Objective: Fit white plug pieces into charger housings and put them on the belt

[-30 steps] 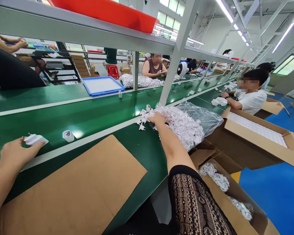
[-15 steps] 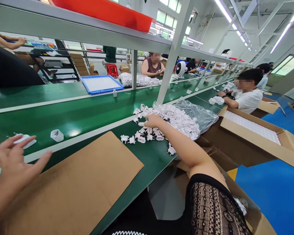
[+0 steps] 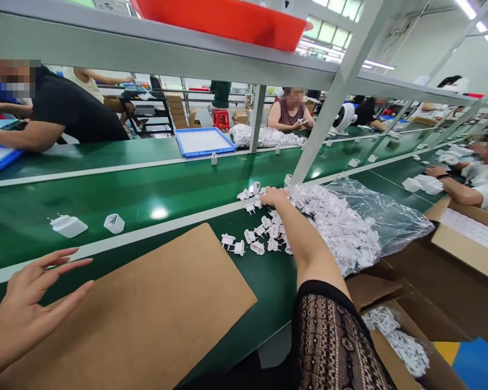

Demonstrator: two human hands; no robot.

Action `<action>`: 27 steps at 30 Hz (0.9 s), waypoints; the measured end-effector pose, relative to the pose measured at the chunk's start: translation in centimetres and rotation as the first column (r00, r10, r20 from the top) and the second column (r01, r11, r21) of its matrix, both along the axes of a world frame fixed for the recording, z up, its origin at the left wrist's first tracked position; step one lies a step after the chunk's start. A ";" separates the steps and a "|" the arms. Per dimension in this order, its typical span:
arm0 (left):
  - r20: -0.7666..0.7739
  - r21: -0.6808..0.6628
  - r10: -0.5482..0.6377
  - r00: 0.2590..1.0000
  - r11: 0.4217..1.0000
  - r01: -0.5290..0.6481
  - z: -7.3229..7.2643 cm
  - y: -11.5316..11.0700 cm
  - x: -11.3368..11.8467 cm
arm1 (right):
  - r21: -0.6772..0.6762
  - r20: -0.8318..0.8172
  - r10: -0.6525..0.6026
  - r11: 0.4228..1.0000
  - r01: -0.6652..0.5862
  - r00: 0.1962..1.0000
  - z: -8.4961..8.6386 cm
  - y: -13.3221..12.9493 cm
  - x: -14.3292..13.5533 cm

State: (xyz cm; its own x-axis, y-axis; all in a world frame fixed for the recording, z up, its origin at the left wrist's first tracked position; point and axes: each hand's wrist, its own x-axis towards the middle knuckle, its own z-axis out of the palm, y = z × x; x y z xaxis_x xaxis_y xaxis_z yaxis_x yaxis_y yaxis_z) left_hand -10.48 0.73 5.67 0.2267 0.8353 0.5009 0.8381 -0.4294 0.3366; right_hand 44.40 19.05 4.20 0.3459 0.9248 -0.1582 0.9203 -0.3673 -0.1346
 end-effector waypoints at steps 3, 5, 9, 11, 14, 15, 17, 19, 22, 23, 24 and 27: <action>0.012 0.012 -0.082 0.997 0.997 0.082 -0.2 2.0 2.2 | 0.000 -0.047 0.180 0.984 -0.180 0.983 -0.5 -2.1 0.3; 0.027 -0.005 -0.211 0.977 0.978 0.211 -0.4 4.6 5.8 | 0.018 -0.086 0.301 0.954 -0.301 0.950 -0.7 -4.0 0.1; 0.065 -0.156 -0.381 0.922 0.909 0.386 -0.7 12.5 16.9 | 0.080 -0.169 0.497 0.867 -0.491 0.851 -0.6 -8.3 -1.6; 0.087 -0.355 -0.325 0.942 0.873 0.335 -0.9 16.7 22.9 | 0.110 -0.186 0.551 0.835 -0.540 0.814 -0.2 -10.3 -2.4; 0.124 -0.420 -0.308 0.943 0.845 0.331 -1.4 21.2 30.1 | 0.231 -0.164 0.600 0.795 -0.561 0.783 0.4 -13.1 -2.8; 0.137 -0.430 -0.311 0.941 0.837 0.339 -1.7 22.0 31.7 | 0.280 -0.156 0.616 0.777 -0.564 0.772 0.5 -13.9 -2.6; 0.166 -0.445 -0.329 0.930 0.817 0.368 -2.6 23.0 33.6 | 0.345 -0.155 0.635 0.752 -0.561 0.756 0.6 -15.0 -2.1; 0.199 -0.448 -0.348 0.916 0.799 0.401 -3.6 23.0 33.8 | 0.341 -0.177 0.618 0.768 -0.542 0.766 0.5 -15.3 -1.6; 0.245 -0.431 -0.342 0.907 0.800 0.418 -4.7 22.1 32.7 | 0.306 -0.235 0.522 0.841 -0.447 0.820 0.0 -13.9 -1.6; 0.258 -0.425 -0.337 0.906 0.802 0.419 -4.8 21.5 32.3 | 0.295 -0.259 0.482 0.864 -0.407 0.837 -0.2 -13.0 -1.9; 0.268 -0.421 -0.335 0.903 0.803 0.422 -4.9 20.8 32.1 | 0.287 -0.282 0.449 0.883 -0.372 0.848 -0.4 -11.9 -2.2; 0.289 -0.424 -0.353 0.890 0.786 0.450 -4.9 17.6 32.4 | 0.275 -0.325 0.422 0.898 -0.342 0.846 -0.9 -9.0 -3.6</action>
State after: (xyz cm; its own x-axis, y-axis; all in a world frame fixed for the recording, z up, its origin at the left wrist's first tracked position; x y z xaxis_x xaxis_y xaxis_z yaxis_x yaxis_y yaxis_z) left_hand 21.93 18.35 0.81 0.5388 0.8305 0.1415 0.5264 -0.4631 0.7130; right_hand 40.81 10.06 3.31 -0.0884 0.9961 -0.0008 0.8497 0.0750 -0.5219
